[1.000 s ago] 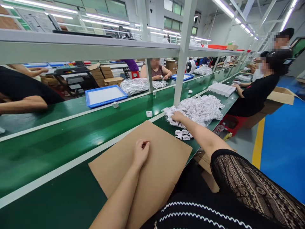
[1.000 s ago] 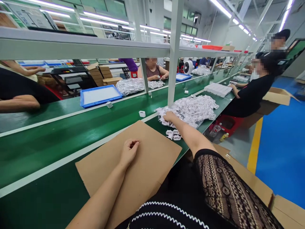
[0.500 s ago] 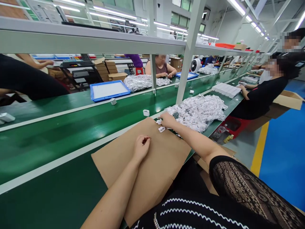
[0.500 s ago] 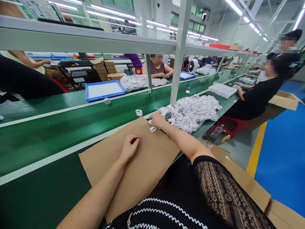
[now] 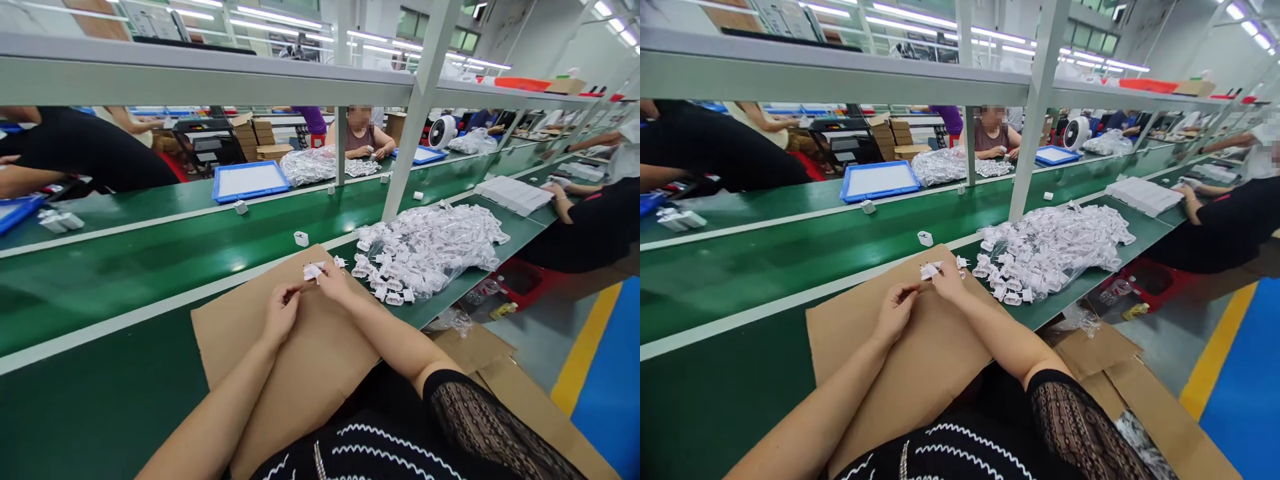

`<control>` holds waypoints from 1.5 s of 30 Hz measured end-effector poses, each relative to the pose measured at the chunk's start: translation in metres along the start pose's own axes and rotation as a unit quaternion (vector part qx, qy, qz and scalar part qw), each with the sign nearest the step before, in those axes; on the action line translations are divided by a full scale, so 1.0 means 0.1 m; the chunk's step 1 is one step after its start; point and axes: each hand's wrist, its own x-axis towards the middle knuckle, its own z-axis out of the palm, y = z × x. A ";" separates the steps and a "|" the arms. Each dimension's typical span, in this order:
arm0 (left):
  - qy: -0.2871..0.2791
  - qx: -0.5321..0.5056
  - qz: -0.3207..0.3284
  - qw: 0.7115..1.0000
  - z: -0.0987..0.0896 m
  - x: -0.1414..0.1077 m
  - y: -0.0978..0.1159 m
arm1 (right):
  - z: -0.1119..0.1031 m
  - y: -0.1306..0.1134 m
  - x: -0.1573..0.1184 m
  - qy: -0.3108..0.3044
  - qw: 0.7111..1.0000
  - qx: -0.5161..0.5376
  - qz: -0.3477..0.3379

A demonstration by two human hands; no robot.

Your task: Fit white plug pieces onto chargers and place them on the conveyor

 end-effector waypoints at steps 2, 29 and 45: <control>0.047 -0.027 -0.065 0.996 0.02 0.02 -0.02 | 0.05 0.08 0.00 -0.016 0.985 0.150 0.082; -0.056 0.321 0.035 0.945 -0.22 0.88 0.37 | -0.07 0.05 0.10 0.016 0.985 0.168 0.024; -0.091 0.204 0.096 0.970 -0.42 -0.24 0.17 | -0.03 -0.28 -0.29 -0.109 0.972 -0.131 -0.165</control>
